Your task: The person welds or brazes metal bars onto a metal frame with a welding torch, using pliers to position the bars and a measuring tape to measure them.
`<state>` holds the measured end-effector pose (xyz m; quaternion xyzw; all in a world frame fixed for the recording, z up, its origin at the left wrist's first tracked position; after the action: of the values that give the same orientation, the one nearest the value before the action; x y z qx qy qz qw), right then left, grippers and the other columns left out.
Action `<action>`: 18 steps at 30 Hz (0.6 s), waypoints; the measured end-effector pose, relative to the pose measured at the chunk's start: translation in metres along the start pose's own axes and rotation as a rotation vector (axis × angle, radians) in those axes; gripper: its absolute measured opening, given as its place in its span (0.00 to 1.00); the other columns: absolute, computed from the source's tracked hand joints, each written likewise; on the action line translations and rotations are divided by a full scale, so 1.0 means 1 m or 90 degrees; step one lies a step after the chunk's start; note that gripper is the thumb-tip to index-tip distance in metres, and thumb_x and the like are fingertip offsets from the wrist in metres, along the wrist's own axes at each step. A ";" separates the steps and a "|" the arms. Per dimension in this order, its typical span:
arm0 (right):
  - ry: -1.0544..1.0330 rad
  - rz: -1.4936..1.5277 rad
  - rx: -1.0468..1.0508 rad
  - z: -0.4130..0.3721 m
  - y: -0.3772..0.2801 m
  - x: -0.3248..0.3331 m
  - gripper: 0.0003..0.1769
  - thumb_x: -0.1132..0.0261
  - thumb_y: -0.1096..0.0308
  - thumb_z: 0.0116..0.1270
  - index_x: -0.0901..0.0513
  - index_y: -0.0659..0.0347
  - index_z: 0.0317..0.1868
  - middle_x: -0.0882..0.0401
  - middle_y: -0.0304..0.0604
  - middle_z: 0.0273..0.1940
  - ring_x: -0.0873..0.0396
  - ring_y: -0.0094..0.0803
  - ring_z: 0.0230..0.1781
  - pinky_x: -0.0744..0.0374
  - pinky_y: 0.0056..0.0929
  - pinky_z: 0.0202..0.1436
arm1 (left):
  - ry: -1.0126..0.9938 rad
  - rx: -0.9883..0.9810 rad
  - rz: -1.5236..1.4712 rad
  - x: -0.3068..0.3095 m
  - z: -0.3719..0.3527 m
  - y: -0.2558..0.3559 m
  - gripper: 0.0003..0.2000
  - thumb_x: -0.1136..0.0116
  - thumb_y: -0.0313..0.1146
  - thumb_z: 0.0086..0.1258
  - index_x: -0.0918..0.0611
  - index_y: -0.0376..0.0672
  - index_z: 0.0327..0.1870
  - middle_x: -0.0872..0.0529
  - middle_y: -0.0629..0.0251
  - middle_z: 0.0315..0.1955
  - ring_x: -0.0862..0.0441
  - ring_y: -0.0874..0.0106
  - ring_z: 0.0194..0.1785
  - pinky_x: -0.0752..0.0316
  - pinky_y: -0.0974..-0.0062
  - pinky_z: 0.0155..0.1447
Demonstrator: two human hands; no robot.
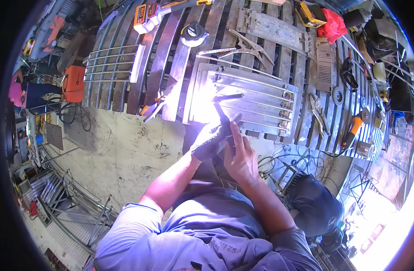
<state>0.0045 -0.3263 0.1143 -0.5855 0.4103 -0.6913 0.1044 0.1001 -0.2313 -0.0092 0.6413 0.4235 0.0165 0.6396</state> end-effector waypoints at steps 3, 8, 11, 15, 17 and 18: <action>0.003 0.005 0.006 0.000 0.000 0.000 0.45 0.30 0.75 0.78 0.36 0.54 0.92 0.12 0.65 0.50 0.09 0.66 0.40 0.11 0.61 0.43 | -0.032 0.085 -0.150 -0.006 -0.002 0.012 0.25 0.33 0.40 0.87 0.18 0.39 0.79 0.09 0.64 0.67 0.13 0.72 0.67 0.19 0.67 0.73; 0.010 0.028 -0.003 -0.002 0.004 -0.002 0.46 0.30 0.75 0.78 0.37 0.56 0.92 0.12 0.67 0.52 0.08 0.66 0.43 0.10 0.60 0.45 | -0.030 -0.132 0.167 -0.006 -0.001 0.021 0.23 0.38 0.26 0.78 0.14 0.41 0.74 0.09 0.54 0.68 0.12 0.52 0.69 0.18 0.57 0.73; 0.007 0.024 -0.007 -0.002 0.002 -0.001 0.46 0.30 0.75 0.77 0.37 0.56 0.92 0.12 0.67 0.53 0.08 0.67 0.43 0.10 0.60 0.45 | -0.032 -0.132 0.159 -0.008 -0.002 0.028 0.23 0.39 0.25 0.78 0.14 0.42 0.74 0.09 0.55 0.68 0.13 0.50 0.71 0.20 0.55 0.75; 0.006 0.022 -0.011 -0.002 0.000 0.000 0.45 0.30 0.75 0.77 0.35 0.55 0.91 0.12 0.66 0.52 0.09 0.67 0.42 0.10 0.59 0.45 | -0.037 -0.033 0.106 -0.003 -0.001 0.013 0.24 0.40 0.27 0.81 0.15 0.42 0.76 0.10 0.56 0.70 0.15 0.55 0.73 0.20 0.57 0.75; -0.008 -0.004 -0.012 -0.002 -0.003 0.001 0.42 0.30 0.78 0.77 0.32 0.60 0.90 0.11 0.69 0.57 0.07 0.67 0.49 0.08 0.54 0.49 | -0.027 0.026 0.007 -0.004 -0.001 0.008 0.21 0.38 0.33 0.85 0.15 0.40 0.76 0.09 0.60 0.67 0.14 0.63 0.70 0.19 0.61 0.74; -0.015 -0.017 -0.013 -0.001 -0.004 0.002 0.41 0.31 0.79 0.78 0.31 0.62 0.89 0.10 0.71 0.60 0.06 0.67 0.53 0.08 0.52 0.51 | -0.021 0.056 -0.058 -0.005 -0.001 0.007 0.21 0.37 0.37 0.88 0.15 0.39 0.75 0.08 0.62 0.65 0.13 0.68 0.67 0.19 0.64 0.73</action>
<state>0.0039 -0.3245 0.1181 -0.6000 0.4082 -0.6816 0.0937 0.1001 -0.2321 -0.0005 0.6489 0.4423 -0.0416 0.6178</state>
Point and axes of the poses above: each hand's wrist, its own z-axis towards the middle knuckle, its own x-axis out of the back of the hand, y = z × x, the point moved 4 cm from there along z, towards the middle knuckle
